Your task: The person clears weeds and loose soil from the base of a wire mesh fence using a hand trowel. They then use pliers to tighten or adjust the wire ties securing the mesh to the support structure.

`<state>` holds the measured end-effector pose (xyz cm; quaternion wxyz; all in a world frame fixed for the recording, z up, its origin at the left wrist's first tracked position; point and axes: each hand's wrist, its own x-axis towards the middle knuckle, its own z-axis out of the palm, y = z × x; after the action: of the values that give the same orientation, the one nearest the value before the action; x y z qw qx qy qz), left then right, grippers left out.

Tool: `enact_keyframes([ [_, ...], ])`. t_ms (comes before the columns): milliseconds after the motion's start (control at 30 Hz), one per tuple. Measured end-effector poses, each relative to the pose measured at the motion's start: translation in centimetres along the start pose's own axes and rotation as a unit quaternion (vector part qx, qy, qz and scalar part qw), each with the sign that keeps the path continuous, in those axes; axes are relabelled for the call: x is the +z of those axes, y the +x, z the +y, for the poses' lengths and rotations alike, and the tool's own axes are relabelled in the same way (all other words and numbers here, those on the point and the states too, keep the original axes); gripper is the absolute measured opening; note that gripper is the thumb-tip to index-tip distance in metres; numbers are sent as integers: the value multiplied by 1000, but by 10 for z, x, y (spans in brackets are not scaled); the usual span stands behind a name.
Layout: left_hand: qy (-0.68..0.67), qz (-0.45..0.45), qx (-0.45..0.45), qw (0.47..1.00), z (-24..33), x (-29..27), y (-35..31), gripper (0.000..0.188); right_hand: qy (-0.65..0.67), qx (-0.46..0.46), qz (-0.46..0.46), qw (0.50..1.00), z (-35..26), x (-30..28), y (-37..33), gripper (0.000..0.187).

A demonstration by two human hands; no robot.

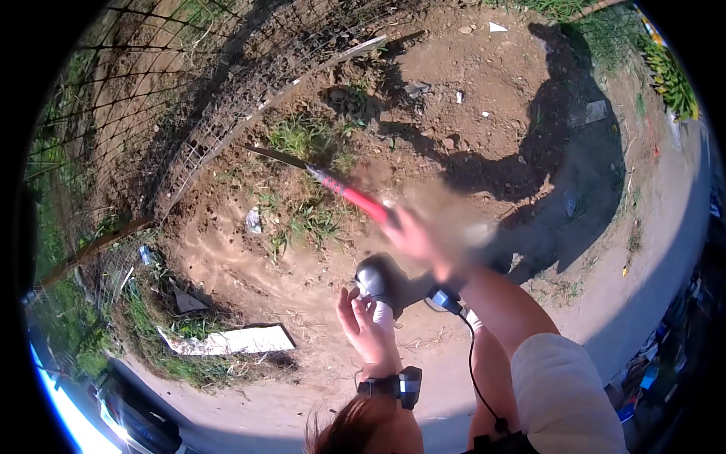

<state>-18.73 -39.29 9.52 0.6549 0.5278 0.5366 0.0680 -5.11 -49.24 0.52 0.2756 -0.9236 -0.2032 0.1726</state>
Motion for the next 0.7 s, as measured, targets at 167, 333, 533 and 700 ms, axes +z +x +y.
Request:
enact_keyframes([
  [167,-10,-141,-31,989,21,29,6,26,1,-135,15,991,6,0,27,30],
  [333,-3,-278,61,959,21,45,52,5,-18,-161,-44,986,24,19,26,31],
  [533,-18,-346,-6,938,23,37,74,12,-10,-119,-78,990,36,36,4,33],
  [700,3,-354,29,935,21,21,87,20,56,-82,-62,993,23,45,-1,35],
])
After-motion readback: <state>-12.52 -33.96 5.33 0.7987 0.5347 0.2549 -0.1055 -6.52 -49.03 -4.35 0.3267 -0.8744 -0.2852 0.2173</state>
